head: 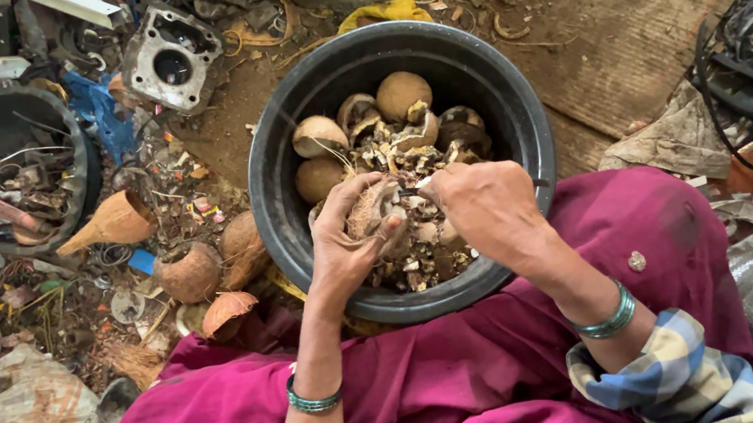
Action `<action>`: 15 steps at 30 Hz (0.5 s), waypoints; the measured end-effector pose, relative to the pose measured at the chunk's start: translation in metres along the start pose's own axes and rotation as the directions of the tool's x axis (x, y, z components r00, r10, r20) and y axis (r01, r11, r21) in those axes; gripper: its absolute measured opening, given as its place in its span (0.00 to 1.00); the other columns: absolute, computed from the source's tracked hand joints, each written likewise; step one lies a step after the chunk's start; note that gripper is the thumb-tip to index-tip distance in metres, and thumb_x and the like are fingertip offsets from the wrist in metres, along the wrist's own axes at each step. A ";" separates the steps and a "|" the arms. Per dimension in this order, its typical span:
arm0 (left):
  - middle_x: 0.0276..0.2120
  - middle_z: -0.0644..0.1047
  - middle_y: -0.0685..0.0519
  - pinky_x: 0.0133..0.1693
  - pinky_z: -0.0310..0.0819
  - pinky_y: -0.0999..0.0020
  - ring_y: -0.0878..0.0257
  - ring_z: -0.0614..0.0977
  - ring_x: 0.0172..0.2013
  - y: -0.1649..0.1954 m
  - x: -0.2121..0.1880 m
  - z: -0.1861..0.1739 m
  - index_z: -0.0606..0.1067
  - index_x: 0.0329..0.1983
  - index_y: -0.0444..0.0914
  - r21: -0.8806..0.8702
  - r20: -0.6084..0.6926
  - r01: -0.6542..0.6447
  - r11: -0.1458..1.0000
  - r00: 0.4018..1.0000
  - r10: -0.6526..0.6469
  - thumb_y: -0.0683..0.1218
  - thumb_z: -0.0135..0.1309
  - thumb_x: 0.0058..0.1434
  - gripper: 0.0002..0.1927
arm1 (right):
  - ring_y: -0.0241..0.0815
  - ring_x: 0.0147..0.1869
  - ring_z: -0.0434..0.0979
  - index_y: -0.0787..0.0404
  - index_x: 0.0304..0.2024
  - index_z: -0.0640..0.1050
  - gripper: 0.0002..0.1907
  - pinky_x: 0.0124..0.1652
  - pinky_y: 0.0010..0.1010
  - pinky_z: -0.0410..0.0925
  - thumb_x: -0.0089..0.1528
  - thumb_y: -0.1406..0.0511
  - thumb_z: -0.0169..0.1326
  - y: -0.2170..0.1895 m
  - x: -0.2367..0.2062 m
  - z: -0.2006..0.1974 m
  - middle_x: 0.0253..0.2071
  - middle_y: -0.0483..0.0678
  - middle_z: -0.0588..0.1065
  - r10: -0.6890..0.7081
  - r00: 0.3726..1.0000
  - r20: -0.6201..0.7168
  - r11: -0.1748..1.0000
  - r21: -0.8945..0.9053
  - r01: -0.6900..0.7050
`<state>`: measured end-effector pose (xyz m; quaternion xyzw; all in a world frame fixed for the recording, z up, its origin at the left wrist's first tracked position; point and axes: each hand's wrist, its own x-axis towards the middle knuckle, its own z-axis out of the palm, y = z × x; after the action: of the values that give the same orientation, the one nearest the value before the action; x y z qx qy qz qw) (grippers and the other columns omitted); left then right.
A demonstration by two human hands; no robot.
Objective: The person sits on the ground and uses a small blade to scoop coconut kernel out of halved coconut shells, dropping the loosened kernel into a large basin already filled with shells and kernel pieces. They work through shells one at a time and place finished shells aside.
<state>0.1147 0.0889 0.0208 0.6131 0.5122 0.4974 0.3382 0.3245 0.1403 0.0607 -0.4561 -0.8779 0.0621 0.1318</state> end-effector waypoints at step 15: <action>0.56 0.78 0.47 0.57 0.75 0.70 0.62 0.80 0.54 0.004 -0.015 0.031 0.69 0.67 0.33 -0.374 -0.435 -0.057 0.926 0.892 -0.121 0.46 0.64 0.67 0.28 | 0.53 0.31 0.82 0.62 0.35 0.72 0.16 0.30 0.42 0.71 0.60 0.56 0.60 -0.023 -0.007 0.003 0.28 0.54 0.78 0.020 1.000 -0.002 0.996 0.092 -0.020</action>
<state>0.1462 0.0761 0.0117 0.3959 0.4814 0.7089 0.3302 0.3094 0.1216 0.0617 -0.4584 -0.8693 0.1030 0.1534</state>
